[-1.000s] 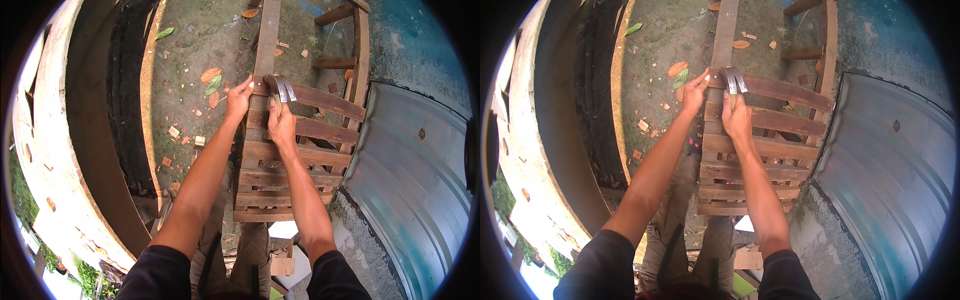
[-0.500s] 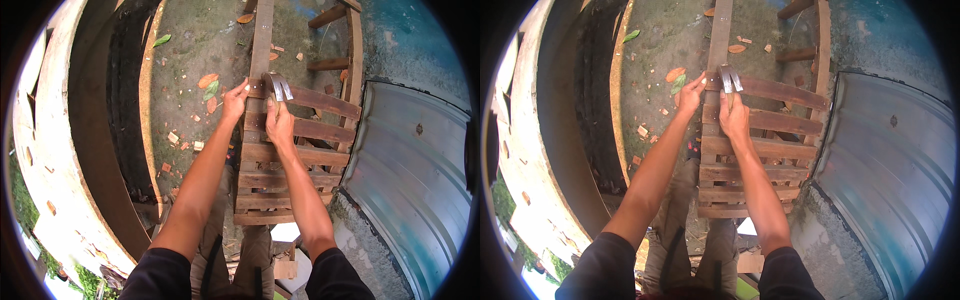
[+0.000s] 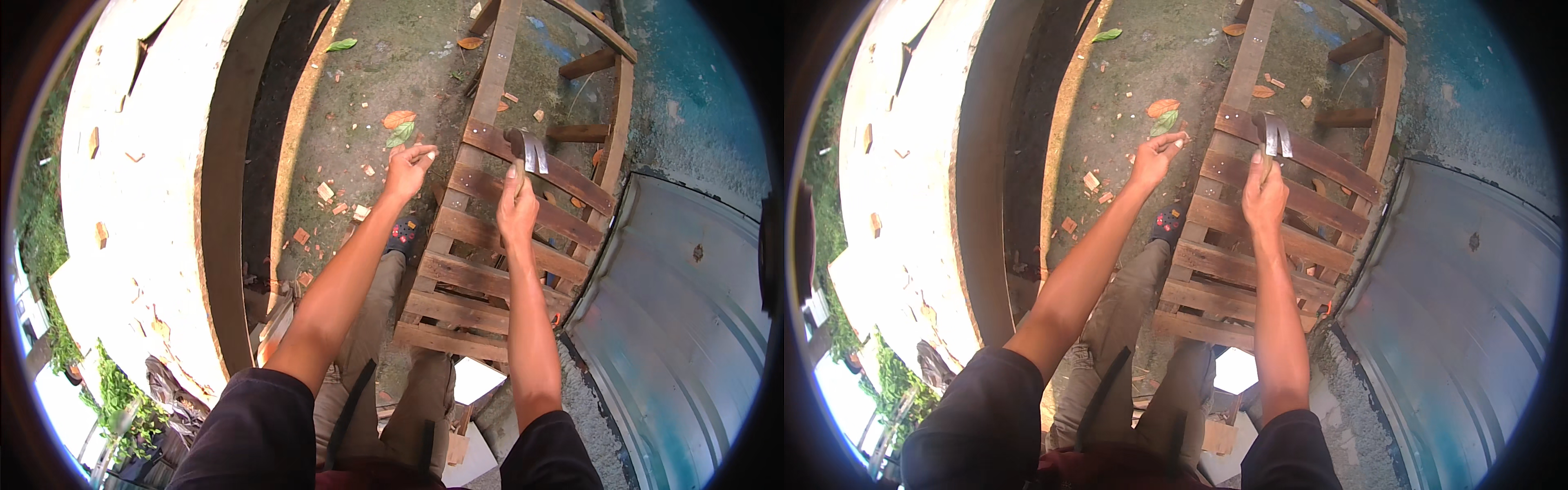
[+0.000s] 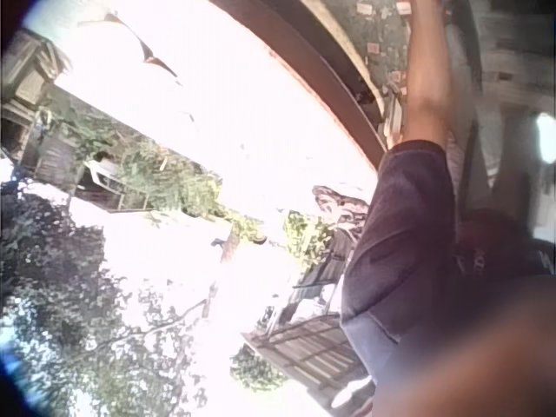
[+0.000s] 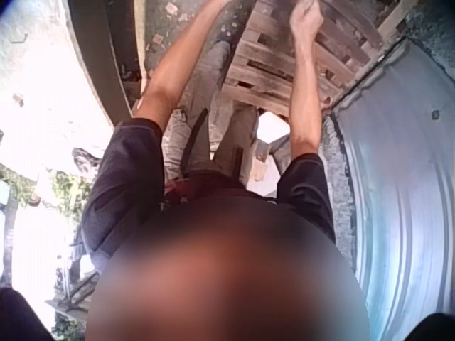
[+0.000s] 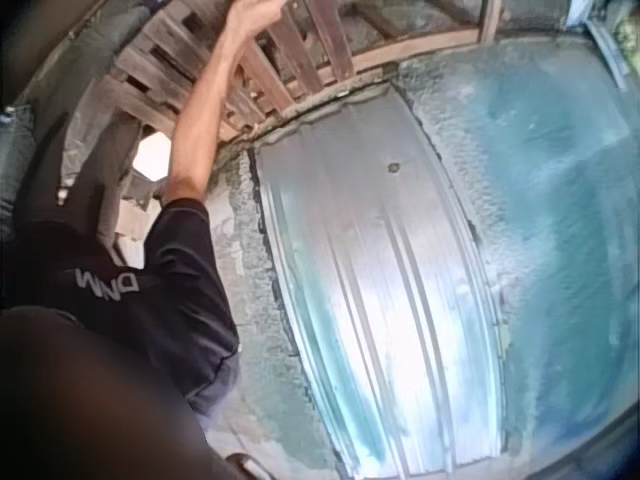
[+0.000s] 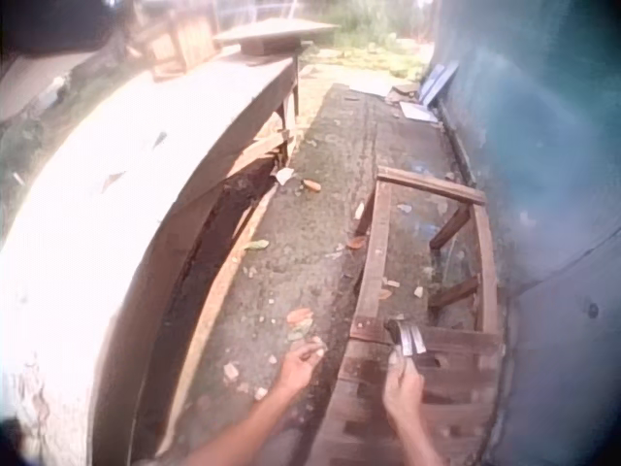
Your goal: The person assembles a wooden pallet by hammering nails into wooden slats. They repeatedly pick up nails from a plastic bag and use a hammer to secure the slats together.
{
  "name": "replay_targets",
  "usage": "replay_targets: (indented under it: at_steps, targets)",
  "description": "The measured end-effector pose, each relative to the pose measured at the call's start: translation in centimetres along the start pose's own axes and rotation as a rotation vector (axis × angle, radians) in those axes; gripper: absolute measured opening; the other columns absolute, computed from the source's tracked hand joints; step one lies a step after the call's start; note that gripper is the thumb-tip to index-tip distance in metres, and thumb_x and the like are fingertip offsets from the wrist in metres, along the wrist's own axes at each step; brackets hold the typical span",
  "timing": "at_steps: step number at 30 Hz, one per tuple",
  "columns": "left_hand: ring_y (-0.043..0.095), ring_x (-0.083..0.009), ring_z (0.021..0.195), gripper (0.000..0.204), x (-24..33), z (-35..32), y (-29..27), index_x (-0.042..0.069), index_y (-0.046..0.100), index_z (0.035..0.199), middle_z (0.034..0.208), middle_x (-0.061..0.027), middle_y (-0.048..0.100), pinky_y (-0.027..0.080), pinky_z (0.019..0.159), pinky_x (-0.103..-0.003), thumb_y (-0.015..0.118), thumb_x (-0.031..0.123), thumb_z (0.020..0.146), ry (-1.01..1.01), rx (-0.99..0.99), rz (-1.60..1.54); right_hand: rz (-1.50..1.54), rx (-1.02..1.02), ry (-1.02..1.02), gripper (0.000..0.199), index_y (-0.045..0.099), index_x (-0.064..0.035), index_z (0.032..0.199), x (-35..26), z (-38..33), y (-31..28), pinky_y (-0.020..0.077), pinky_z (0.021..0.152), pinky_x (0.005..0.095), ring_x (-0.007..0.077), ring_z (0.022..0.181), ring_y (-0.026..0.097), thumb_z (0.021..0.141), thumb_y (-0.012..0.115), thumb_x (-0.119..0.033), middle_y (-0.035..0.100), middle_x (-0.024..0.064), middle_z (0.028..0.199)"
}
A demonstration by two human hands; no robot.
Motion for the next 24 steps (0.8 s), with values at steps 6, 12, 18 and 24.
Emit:
replay_targets:
  at_steps: [6,12,18,24]
  targets:
    - [0.069,-0.0141,0.095,0.022,-2.2,-19.3,-3.1,-0.001,0.069,0.115,0.104,-0.0080,0.074,0.054,0.086,-0.030,0.064,0.016,0.102,-0.173,0.190,-0.284,0.137,-0.112,0.098,0.046,0.065,0.0034,0.102,7.3,-15.3,-1.6,0.0455,0.063,0.0351,0.0131,0.066,0.051,0.105,0.055,-0.042,0.059,0.0057,0.069]
    - [0.069,-0.0143,0.091,0.024,-8.0,-41.2,-1.5,-0.001,0.069,0.111,0.099,-0.0086,0.073,0.054,0.081,-0.027,0.063,0.021,0.103,-0.192,0.342,-0.464,0.159,-0.319,0.121,0.041,0.064,0.0041,0.098,13.2,-32.8,-1.2,0.0456,0.065,0.0332,0.0124,0.070,0.052,0.103,0.064,-0.036,0.058,0.0045,0.073]
    - [0.068,-0.0127,0.088,0.029,-10.5,-56.6,-2.8,-0.001,0.069,0.108,0.097,-0.0073,0.073,0.054,0.080,-0.028,0.058,0.026,0.106,-0.276,0.577,-0.556,-0.069,-0.434,-0.068,0.046,0.063,0.0063,0.100,14.0,-42.8,-1.3,0.0486,0.068,0.0426,0.0269,0.071,0.062,0.100,0.065,-0.039,0.064,0.0167,0.076]
    - [0.065,-0.0111,0.087,0.025,-13.1,-66.6,-9.4,-0.001,0.069,0.109,0.096,-0.0050,0.072,0.052,0.081,-0.028,0.057,0.021,0.106,-0.280,0.747,-0.535,-0.410,-0.504,-0.383,0.044,0.054,0.0084,0.113,12.5,-44.1,2.1,0.0460,0.076,0.0540,0.0495,0.085,0.060,0.102,0.060,-0.033,0.062,0.0293,0.091]
Point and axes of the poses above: each hand's wrist, its own z-axis towards the middle knuckle, its own y-axis out of the palm, x = y × z, the point moved 10 cm from there along z, towards the middle knuckle
